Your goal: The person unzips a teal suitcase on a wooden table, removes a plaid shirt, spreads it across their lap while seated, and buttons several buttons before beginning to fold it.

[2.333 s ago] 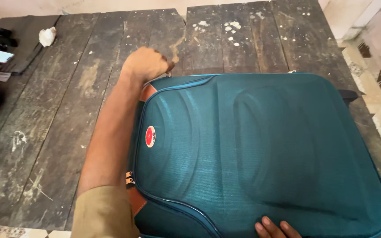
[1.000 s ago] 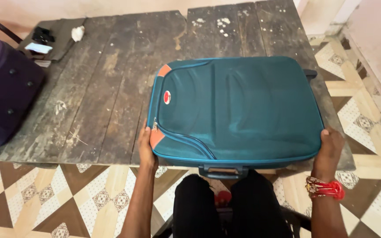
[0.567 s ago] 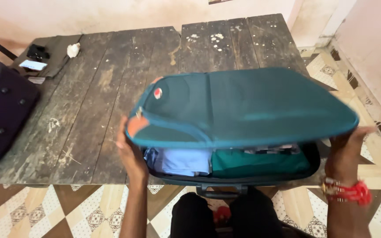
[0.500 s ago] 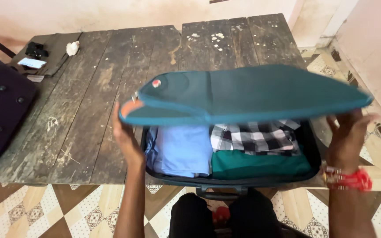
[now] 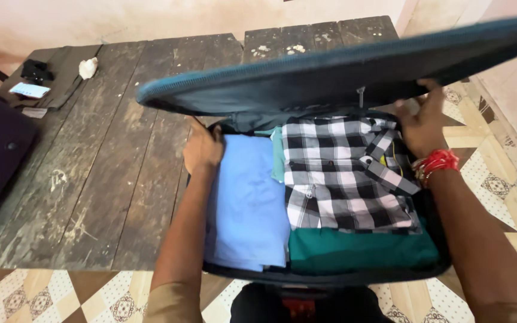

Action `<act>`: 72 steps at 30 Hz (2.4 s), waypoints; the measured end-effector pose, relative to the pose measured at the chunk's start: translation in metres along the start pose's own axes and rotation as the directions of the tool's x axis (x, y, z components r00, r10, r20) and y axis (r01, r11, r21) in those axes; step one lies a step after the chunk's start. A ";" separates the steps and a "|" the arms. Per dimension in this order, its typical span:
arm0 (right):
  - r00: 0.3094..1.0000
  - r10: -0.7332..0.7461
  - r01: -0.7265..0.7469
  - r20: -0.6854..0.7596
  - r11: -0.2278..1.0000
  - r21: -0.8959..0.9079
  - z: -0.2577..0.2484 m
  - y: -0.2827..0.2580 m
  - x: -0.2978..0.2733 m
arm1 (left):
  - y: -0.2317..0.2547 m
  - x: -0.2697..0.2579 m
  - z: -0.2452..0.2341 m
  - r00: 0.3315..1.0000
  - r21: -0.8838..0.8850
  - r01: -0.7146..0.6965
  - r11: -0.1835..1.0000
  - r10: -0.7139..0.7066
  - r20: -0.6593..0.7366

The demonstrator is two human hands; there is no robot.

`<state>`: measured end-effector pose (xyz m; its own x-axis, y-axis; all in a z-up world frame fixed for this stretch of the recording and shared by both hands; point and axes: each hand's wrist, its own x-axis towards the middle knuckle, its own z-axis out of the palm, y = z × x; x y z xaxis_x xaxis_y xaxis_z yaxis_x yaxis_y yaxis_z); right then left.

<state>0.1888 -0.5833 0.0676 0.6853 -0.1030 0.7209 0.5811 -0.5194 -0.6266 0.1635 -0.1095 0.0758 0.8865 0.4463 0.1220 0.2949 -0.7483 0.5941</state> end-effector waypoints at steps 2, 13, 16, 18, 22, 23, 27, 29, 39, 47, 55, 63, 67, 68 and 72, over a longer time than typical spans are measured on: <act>0.993 0.099 -0.089 0.060 0.986 -0.144 0.004 -0.016 0.003 | 0.017 -0.012 -0.013 1.000 0.087 -0.022 0.996 0.023 -0.017; 0.943 0.146 0.132 0.300 0.664 -0.736 0.016 -0.002 0.009 | -0.004 0.000 0.021 0.947 0.340 -0.217 0.915 0.282 -0.155; 0.886 0.339 0.044 0.315 0.615 -0.787 0.016 -0.003 0.005 | -0.008 0.002 0.024 0.932 0.371 -0.236 0.898 0.317 -0.175; 0.895 0.322 0.050 0.310 0.617 -0.786 0.017 -0.009 0.001 | -0.009 0.003 0.025 0.935 0.365 -0.239 0.900 0.315 -0.164; 0.880 0.370 0.028 0.299 0.588 -0.808 0.018 -0.024 0.000 | -0.009 0.002 0.023 0.931 0.329 -0.259 0.908 0.326 -0.166; 0.885 0.352 0.049 0.305 0.580 -0.813 0.019 -0.027 -0.001 | -0.009 0.003 0.023 0.932 0.326 -0.255 0.910 0.321 -0.167; 0.871 0.381 0.047 0.310 0.564 -0.824 0.019 -0.031 0.000 | -0.008 0.005 0.023 0.936 0.321 -0.248 0.914 0.312 -0.164; 0.871 0.379 0.048 0.311 0.565 -0.824 0.019 -0.030 0.000 | -0.009 0.004 0.024 0.937 0.323 -0.248 0.913 0.311 -0.160; 0.872 0.372 0.063 0.320 0.562 -0.825 0.018 -0.030 0.000 | -0.007 0.004 0.023 0.935 0.324 -0.254 0.911 0.318 -0.160; 0.878 0.356 0.067 0.320 0.570 -0.819 0.019 -0.033 -0.001 | -0.007 0.003 0.021 0.935 0.325 -0.258 0.910 0.320 -0.153; 0.908 0.263 0.100 0.326 0.619 -0.779 0.013 -0.006 -0.008 | -0.020 0.013 0.027 0.952 0.209 -0.260 0.943 0.287 -0.108; 0.800 0.237 0.172 0.551 0.790 -0.589 -0.034 -0.002 -0.064 | -0.067 -0.018 0.002 0.920 0.045 -0.352 0.935 0.337 0.200; 0.807 0.034 0.388 0.590 0.723 -0.572 -0.067 -0.057 -0.137 | -0.106 -0.064 -0.014 0.839 -0.087 -0.516 0.852 0.524 0.150; 0.841 0.038 0.365 0.539 0.696 -0.618 -0.071 -0.076 -0.153 | -0.113 -0.080 -0.016 0.835 -0.084 -0.536 0.840 0.542 0.095; 0.925 0.048 0.299 0.377 0.522 -0.799 -0.069 -0.142 -0.197 | -0.120 -0.135 -0.025 0.884 -0.026 -0.466 0.884 0.467 0.033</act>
<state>-0.0588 -0.5485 0.0351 0.8276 0.1998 0.5246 0.1572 -0.9796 0.1250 -0.0002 -0.0675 0.0080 0.9329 0.0289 0.3590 -0.1617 -0.8569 0.4894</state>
